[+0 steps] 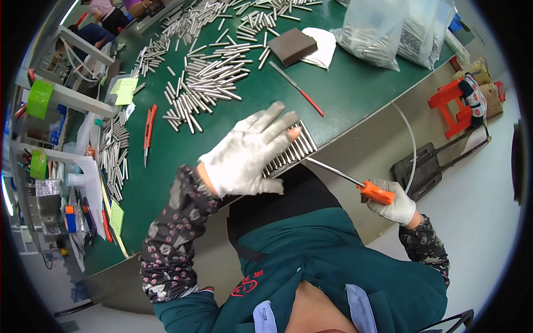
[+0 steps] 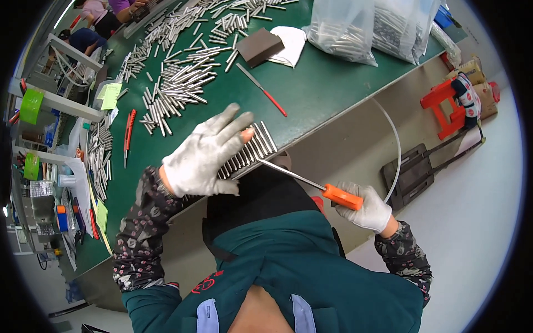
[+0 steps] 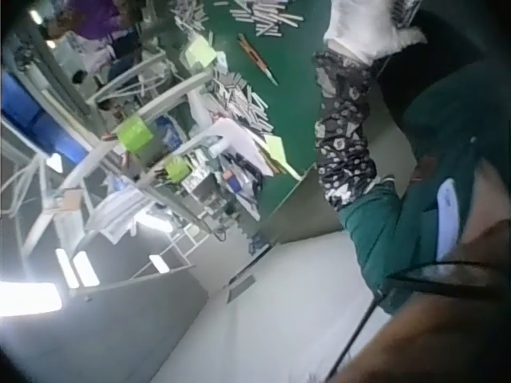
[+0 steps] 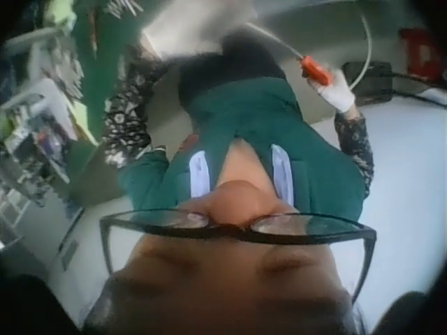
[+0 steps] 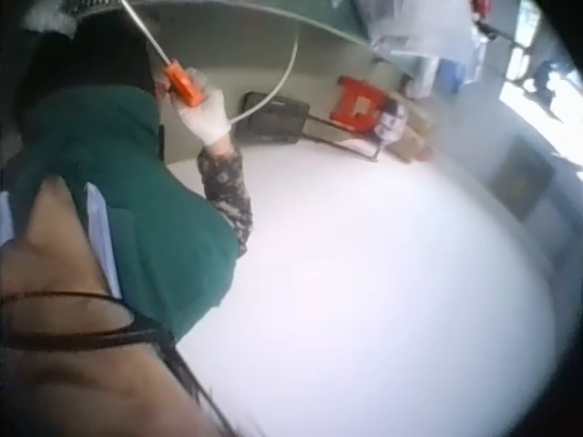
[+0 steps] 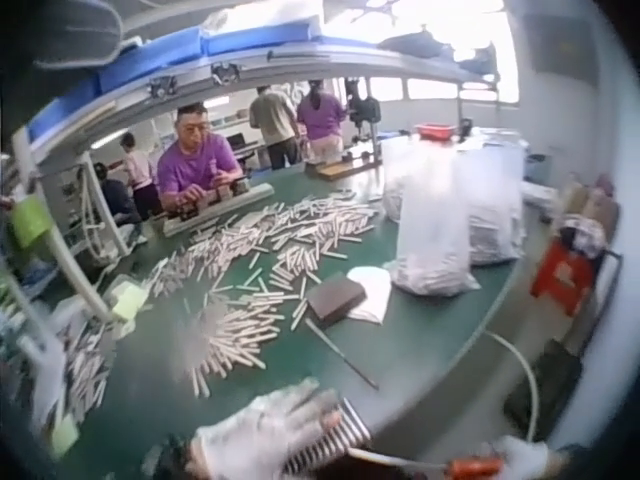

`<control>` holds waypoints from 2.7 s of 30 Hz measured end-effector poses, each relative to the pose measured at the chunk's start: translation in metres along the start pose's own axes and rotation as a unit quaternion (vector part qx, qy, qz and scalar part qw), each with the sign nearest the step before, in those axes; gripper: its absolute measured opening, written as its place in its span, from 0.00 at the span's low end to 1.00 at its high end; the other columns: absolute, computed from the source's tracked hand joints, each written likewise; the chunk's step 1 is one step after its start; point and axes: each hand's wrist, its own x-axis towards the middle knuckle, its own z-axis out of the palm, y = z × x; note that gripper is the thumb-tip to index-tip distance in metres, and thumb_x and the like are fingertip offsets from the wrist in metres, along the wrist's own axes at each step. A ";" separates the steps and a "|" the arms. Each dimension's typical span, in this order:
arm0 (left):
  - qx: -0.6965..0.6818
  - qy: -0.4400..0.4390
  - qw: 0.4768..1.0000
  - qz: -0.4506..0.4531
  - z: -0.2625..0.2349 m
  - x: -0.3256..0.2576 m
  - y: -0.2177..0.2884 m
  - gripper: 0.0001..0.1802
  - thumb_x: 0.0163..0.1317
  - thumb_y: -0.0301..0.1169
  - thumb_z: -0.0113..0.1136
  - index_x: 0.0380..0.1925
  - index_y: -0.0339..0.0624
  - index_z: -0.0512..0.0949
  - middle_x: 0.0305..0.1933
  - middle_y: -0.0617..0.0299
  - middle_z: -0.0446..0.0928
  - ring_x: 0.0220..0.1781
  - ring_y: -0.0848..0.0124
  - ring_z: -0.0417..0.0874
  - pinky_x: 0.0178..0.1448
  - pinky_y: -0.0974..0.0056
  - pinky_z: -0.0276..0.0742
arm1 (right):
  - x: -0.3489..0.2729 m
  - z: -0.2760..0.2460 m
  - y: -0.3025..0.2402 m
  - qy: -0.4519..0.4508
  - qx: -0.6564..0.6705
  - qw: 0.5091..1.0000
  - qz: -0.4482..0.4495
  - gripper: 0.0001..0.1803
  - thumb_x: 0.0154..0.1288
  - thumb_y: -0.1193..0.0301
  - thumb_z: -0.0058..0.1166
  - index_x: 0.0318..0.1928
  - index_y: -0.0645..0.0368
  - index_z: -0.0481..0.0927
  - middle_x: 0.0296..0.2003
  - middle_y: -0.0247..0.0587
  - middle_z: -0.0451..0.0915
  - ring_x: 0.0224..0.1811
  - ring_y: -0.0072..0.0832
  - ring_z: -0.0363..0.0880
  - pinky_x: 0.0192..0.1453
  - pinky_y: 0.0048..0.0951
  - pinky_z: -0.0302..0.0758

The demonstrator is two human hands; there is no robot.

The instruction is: Sorting and bundling small metal cylindrical pins at a factory workbench.

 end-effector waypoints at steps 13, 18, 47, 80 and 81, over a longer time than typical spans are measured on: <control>-0.022 -0.028 0.999 -0.001 0.026 0.023 -0.003 0.52 0.42 0.61 0.59 0.61 0.35 0.60 0.65 0.47 0.60 0.69 0.51 0.57 0.71 0.46 0.46 | -0.012 0.025 -0.002 0.068 -0.030 0.997 0.038 0.05 0.50 0.81 0.50 0.31 0.64 0.74 0.24 0.37 0.72 0.25 0.26 0.68 0.33 0.23 0.67; -0.034 -0.035 0.999 -0.006 0.023 0.026 -0.002 0.53 0.39 0.58 0.63 0.61 0.35 0.59 0.65 0.45 0.59 0.69 0.50 0.57 0.71 0.47 0.47 | -0.012 0.032 0.002 0.082 0.001 0.995 0.062 0.05 0.50 0.82 0.50 0.31 0.64 0.74 0.23 0.37 0.71 0.25 0.25 0.69 0.33 0.24 0.68; 0.002 -0.051 0.994 -0.095 0.005 -0.102 0.010 0.55 0.42 0.68 0.54 0.62 0.40 0.58 0.66 0.42 0.55 0.69 0.43 0.54 0.71 0.44 0.45 | 0.013 0.063 -0.038 -0.067 -0.059 0.996 -0.028 0.05 0.50 0.78 0.52 0.30 0.63 0.74 0.25 0.44 0.74 0.25 0.37 0.73 0.33 0.28 0.71; -0.008 -0.024 0.996 -0.088 0.008 -0.098 0.015 0.52 0.40 0.62 0.62 0.59 0.37 0.60 0.63 0.41 0.60 0.65 0.45 0.61 0.69 0.43 0.50 | 0.231 -0.089 -0.129 0.193 0.064 0.979 -0.018 0.25 0.51 0.72 0.56 0.51 0.64 0.67 0.27 0.37 0.74 0.20 0.22 0.72 0.22 0.23 0.71; -0.007 -0.029 0.995 -0.090 0.008 -0.096 0.014 0.52 0.40 0.62 0.62 0.59 0.37 0.60 0.63 0.41 0.60 0.65 0.45 0.61 0.69 0.43 0.50 | 0.249 -0.093 -0.116 0.215 0.039 0.975 -0.031 0.30 0.51 0.72 0.55 0.56 0.65 0.65 0.29 0.38 0.74 0.22 0.22 0.72 0.23 0.23 0.72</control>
